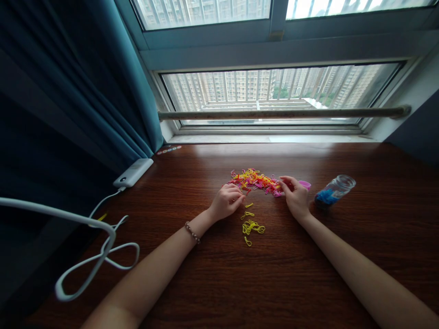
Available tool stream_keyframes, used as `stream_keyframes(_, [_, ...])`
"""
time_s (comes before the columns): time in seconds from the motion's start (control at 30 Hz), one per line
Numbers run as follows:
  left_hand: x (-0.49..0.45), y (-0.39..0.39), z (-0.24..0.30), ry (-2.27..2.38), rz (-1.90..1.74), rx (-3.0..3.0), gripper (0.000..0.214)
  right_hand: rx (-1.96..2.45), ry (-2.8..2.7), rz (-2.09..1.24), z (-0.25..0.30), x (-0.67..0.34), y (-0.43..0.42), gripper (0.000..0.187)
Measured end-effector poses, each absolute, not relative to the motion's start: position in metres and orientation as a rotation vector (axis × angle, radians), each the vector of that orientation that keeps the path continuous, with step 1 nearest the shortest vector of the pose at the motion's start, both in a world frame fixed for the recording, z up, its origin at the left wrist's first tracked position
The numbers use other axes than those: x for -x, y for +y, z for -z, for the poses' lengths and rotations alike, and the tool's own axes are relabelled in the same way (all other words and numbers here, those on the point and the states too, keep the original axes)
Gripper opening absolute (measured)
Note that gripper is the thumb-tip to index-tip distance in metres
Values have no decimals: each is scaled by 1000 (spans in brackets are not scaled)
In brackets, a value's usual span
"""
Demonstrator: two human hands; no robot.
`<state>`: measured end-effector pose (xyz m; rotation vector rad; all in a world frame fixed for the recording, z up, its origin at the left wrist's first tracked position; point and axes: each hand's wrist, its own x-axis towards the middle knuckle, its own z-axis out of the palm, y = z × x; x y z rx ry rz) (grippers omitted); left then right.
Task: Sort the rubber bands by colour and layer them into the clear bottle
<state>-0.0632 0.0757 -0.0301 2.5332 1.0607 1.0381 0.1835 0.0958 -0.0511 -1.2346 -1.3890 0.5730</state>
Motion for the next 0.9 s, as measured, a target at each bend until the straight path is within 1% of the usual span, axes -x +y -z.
stream_keyframes(0.13, [64,77,34,1092,-1033,-2544,19,1215,-1372,-608,50,-182,96,39])
stream_keyframes(0.23, [65,79,37,1152,-1071,-2543,18,1197,-1384,-584,50,-181,95,36])
stream_keyframes(0.4, [67,86,39,1401,-1123,-2495,11,1084,-1481,-685,46,-173,85,22])
stream_keyframes(0.47, [68,87,39,1447,-1081,-2482,10,995,-1614,-706,42,-166,77,15])
stream_keyframes(0.53, [68,87,38,1446,-1037,-2490,11,893,-1786,-661,38,-158,67,10])
stream_keyframes(0.77, [66,84,40,1444,-877,-2626,16,513,-2344,-628,28,-141,41,9])
stream_keyframes(0.83, [66,84,40,1451,-846,-2662,18,536,-2343,-566,27,-143,42,10])
stream_keyframes(0.9, [66,84,41,1455,-813,-2699,18,700,-2218,-435,29,-147,49,14])
